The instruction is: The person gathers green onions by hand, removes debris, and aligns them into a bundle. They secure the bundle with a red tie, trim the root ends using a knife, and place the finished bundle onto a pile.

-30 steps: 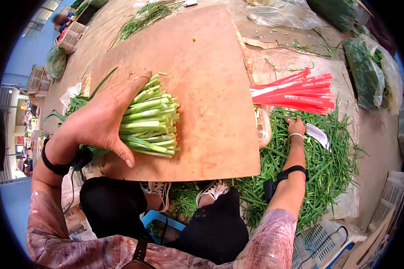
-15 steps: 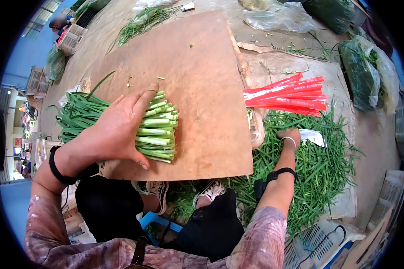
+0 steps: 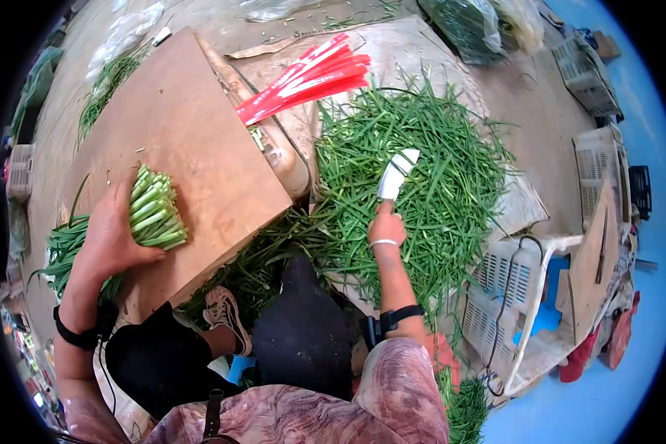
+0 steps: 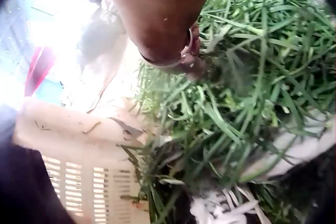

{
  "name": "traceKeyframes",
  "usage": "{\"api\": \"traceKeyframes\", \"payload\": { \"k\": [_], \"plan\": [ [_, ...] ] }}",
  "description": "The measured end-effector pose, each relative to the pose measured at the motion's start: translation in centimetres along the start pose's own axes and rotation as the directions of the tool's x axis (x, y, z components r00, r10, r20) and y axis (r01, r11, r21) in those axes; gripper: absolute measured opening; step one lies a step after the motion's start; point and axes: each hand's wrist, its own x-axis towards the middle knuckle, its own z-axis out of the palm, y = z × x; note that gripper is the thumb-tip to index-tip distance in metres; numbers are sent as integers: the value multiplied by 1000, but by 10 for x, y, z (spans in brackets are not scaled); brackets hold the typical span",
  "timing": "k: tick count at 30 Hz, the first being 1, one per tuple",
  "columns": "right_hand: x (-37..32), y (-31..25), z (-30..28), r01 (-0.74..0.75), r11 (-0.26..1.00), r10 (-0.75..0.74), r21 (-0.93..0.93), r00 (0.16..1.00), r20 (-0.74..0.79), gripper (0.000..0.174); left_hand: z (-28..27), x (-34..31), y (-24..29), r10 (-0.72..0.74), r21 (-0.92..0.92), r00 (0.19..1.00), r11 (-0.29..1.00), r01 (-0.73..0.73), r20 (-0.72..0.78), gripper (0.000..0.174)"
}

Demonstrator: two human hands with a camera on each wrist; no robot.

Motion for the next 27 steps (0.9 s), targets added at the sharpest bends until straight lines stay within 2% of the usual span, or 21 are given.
{"api": "traceKeyframes", "payload": {
  "k": [1,2,5,7,8,10,12,14,16,17,18,20,21,22,23,24,26,27],
  "plan": [
    [-10,0,1,-41,998,41,41,999,-2,33,0,2,4,-23,-40,1000,999,23,1,118],
    [-6,6,13,-115,992,113,61,993,37,38,0,2,5,-19,-36,1000,999,19,-3,118],
    [0,12,29,-168,979,169,114,986,4,44,4,2,-4,40,-2,999,999,-40,-14,127],
    [6,9,29,-306,913,317,271,948,4,52,10,1,-11,172,76,980,983,-165,-101,131],
    [18,16,41,-330,898,354,291,935,-32,55,9,2,-10,147,80,982,987,-138,-115,131],
    [32,37,49,-181,896,159,405,983,87,51,3,0,-5,119,29,991,993,-118,-53,128],
    [39,42,40,-384,576,142,722,916,375,45,4,-1,-7,117,-17,990,993,-118,-74,127],
    [19,34,-3,-347,491,13,799,920,392,36,4,-3,-5,104,23,989,995,-102,-108,126],
    [15,52,-3,-311,268,-88,912,935,345,24,8,0,-7,109,110,990,989,-99,-94,122],
    [-12,39,-39,-318,254,-110,913,929,354,13,9,1,-9,94,96,992,992,-85,-88,114],
    [-31,32,-59,-258,273,-77,927,955,288,11,6,2,-6,104,93,988,991,-94,-116,114],
    [-55,28,-93,-69,262,-97,963,991,97,8,2,2,-2,11,78,1000,997,-11,1,101],
    [-62,31,-110,29,319,-82,947,997,-3,8,5,2,-7,78,24,996,997,-77,-42,92],
    [-70,30,-130,120,379,-76,918,992,-98,8,7,4,-8,78,14,996,997,-78,-50,92],
    [-92,20,-162,158,366,-66,917,987,-144,10,11,5,-10,108,10,991,994,-108,-81,86],
    [-120,5,-199,136,407,-34,903,990,-133,12,15,4,-14,128,8,986,992,-128,-110,81],
    [-138,2,-218,410,346,-152,844,912,-380,10,22,6,-17,45,-30,998,998,-46,-41,73],
    [-162,-12,-234,461,307,-209,832,886,-414,7,20,3,-15,23,-44,999,999,-25,-42,73]
  ]
}}
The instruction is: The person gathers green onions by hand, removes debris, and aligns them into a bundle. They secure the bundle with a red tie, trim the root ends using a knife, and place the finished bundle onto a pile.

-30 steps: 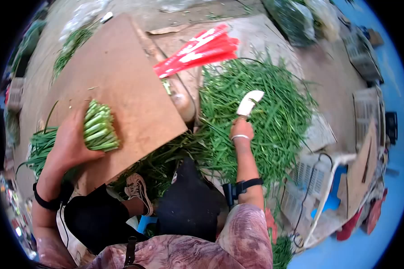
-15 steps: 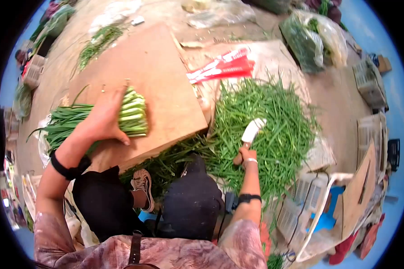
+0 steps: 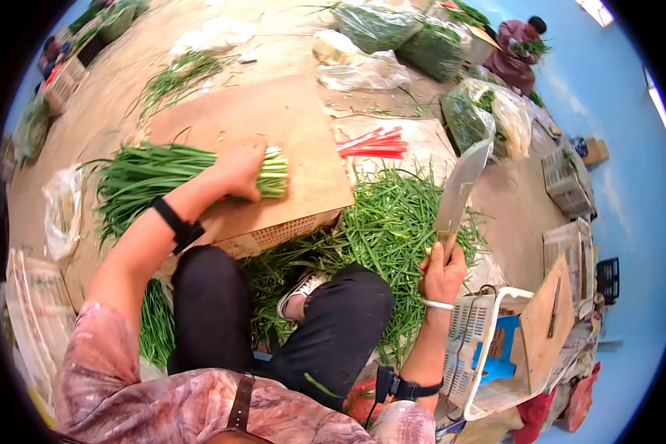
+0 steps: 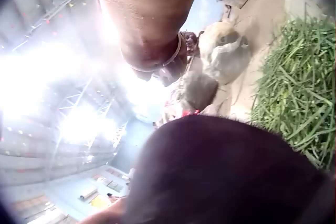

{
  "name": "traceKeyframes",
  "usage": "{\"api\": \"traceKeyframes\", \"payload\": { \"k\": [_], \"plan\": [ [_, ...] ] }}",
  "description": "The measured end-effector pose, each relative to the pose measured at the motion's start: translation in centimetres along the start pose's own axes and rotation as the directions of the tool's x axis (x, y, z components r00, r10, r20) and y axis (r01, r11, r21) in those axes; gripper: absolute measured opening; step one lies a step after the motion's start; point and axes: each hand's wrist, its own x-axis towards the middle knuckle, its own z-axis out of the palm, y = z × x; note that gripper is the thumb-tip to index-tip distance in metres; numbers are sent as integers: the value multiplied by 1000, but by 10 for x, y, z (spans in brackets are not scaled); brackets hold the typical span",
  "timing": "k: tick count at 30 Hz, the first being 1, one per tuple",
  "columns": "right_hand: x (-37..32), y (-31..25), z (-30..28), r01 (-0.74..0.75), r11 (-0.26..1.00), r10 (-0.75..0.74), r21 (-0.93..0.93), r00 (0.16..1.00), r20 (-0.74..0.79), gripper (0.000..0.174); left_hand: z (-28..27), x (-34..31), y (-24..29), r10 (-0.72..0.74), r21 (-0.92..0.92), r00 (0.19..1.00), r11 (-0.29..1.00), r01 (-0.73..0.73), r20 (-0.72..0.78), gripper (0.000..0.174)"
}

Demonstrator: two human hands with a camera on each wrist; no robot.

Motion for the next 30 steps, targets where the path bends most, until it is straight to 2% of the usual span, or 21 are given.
{"api": "traceKeyframes", "payload": {
  "k": [1,3,4,5,6,7,8,9,11,13,15,17,21,24,28,30],
  "plan": [
    [-13,-28,11,60,998,-61,29,997,37,6,-1,-2,3,-13,10,1000,1000,13,-26,73],
    [-34,-48,31,7,999,1,-42,982,188,12,-4,-6,7,-21,8,998,1000,21,-53,72],
    [-47,-51,46,-69,997,75,-35,970,230,16,-6,-8,9,-24,16,999,1000,25,-43,70],
    [-56,-42,62,-70,994,89,-81,960,264,16,-9,-10,10,-27,25,999,999,28,-33,69],
    [-67,-41,81,-40,978,100,-204,951,293,18,-10,-12,11,-27,34,999,999,28,-40,68],
    [-76,-38,97,39,959,61,-280,939,338,21,-9,-12,13,-29,25,999,999,30,-43,68],
    [-84,-34,112,25,943,94,-331,936,340,24,-9,-11,15,-41,46,998,998,43,-43,68],
    [-87,-18,125,177,921,-43,-346,931,361,27,-10,-12,14,-57,70,998,996,60,-41,68],
    [-93,-23,148,197,930,-61,-310,915,399,27,-10,-13,15,-62,84,997,994,66,-46,68],
    [-96,-30,162,295,879,-118,-374,896,429,27,-10,-12,16,-61,94,997,993,66,-57,68],
    [-94,-22,169,294,877,-109,-379,891,440,23,-6,-11,15,-80,112,994,990,88,-68,66],
    [-94,-25,172,330,809,-96,-485,890,445,23,-2,-7,13,-82,78,995,993,86,-54,66],
    [-94,-37,174,288,764,31,-577,877,479,23,0,-3,13,-95,68,995,993,97,-29,64],
    [-89,-28,184,319,757,1,-571,872,489,24,3,-2,11,-48,119,996,991,57,-76,60],
    [-56,-29,213,332,709,39,-622,862,505,25,4,0,12,-41,88,999,995,42,-18,56],
    [-51,-34,215,357,719,18,-597,848,529,25,7,6,9,-76,115,996,990,80,-42,50]
  ]
}}
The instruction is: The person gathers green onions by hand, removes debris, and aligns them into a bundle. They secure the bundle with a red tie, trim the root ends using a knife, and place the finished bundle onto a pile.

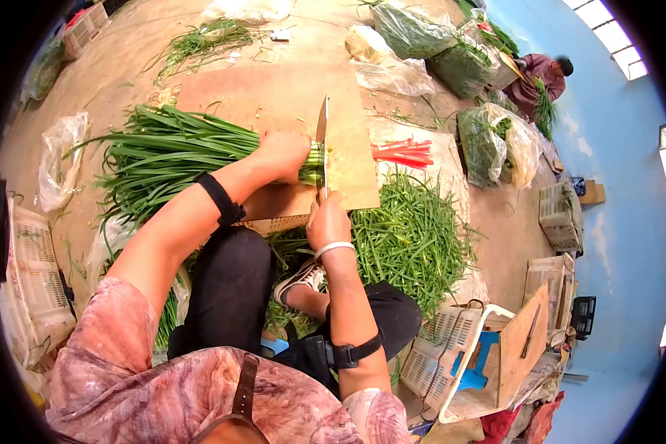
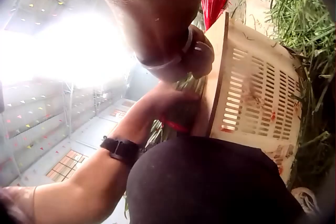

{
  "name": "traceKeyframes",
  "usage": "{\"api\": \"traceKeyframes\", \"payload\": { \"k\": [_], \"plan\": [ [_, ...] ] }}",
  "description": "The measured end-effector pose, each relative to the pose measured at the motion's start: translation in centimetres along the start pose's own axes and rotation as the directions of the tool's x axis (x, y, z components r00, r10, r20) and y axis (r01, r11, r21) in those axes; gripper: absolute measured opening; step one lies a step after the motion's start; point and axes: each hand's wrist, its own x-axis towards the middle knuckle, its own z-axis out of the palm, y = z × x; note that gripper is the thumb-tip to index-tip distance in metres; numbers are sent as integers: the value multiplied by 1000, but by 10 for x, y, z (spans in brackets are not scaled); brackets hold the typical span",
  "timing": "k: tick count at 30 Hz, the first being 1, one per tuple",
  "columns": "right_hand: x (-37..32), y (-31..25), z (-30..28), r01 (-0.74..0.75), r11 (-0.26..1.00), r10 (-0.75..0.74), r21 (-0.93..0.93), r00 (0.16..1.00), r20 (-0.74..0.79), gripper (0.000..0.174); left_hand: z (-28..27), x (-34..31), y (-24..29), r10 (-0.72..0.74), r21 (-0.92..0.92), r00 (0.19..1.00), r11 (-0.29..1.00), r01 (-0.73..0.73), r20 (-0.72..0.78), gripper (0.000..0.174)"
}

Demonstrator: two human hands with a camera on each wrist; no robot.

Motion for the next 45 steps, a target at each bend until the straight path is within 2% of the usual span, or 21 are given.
{"api": "traceKeyframes", "payload": {
  "k": [4,9,13,14,15,18,21,23,24,25,29,31,33,36,37,38,39,41,43,44,45],
  "plan": [
    [-21,15,-7,36,999,-38,34,998,40,27,-4,-6,2,4,15,998,1000,-3,-58,48],
    [11,11,9,53,999,-52,-10,993,106,27,-13,-11,5,19,15,996,1000,-21,88,45],
    [8,19,19,49,999,-49,16,997,53,27,-3,-8,0,47,-4,997,999,-47,-61,41],
    [-3,19,16,156,988,-153,-23,985,83,27,-4,-7,-1,31,-26,999,999,-31,14,42],
    [-18,18,13,11,994,-20,108,997,81,28,-3,-6,-3,35,-18,999,999,-35,21,42],
    [-8,31,35,81,996,-83,22,993,81,28,0,-13,0,62,-76,998,995,-59,31,41],
    [33,24,37,76,996,-77,51,997,29,27,-12,-14,-1,56,-13,995,998,-57,-78,45],
    [28,30,39,158,983,-158,92,987,-8,28,-16,-16,-1,51,-81,999,995,-52,-18,68],
    [14,37,40,236,972,-237,-24,971,-41,29,-17,-12,-2,52,-83,998,995,-54,-28,68],
    [2,39,35,57,997,-60,49,997,54,27,-16,-10,-4,56,-102,998,993,-54,8,71],
    [10,59,-3,-128,991,128,39,992,-2,27,-16,-10,-5,50,-108,996,993,-41,77,74],
    [27,98,-7,-182,848,295,498,943,-157,19,-9,-6,-7,64,-82,997,995,-60,50,75],
    [12,75,-50,-233,700,437,675,887,-146,15,-11,-5,-10,62,-63,998,996,-61,18,76],
    [17,122,-72,-276,579,490,767,870,-56,20,-17,-1,-16,64,-146,983,989,-39,174,92],
    [21,138,-81,-300,535,493,789,870,-4,21,-11,3,-25,195,-244,979,954,-174,66,102],
    [24,157,-88,-367,545,514,753,857,46,21,-8,4,-34,307,-325,950,895,-307,-53,112],
    [29,180,-93,-432,555,533,711,841,96,21,-11,1,-41,288,-326,956,900,-288,-50,112],
    [39,258,-87,-487,652,509,581,849,140,29,-26,-9,-58,191,-668,950,677,-309,-247,123],
    [39,357,-58,-440,789,456,429,887,72,39,-33,-26,-76,168,-511,929,796,-325,-330,124],
    [22,335,-70,-348,935,351,-65,936,32,46,-40,-41,-79,173,-358,969,906,-227,-178,125],
    [21,380,-48,-397,914,397,-88,918,-25,47,-41,-58,-84,123,-183,992,975,-124,-18,126]
  ]
}}
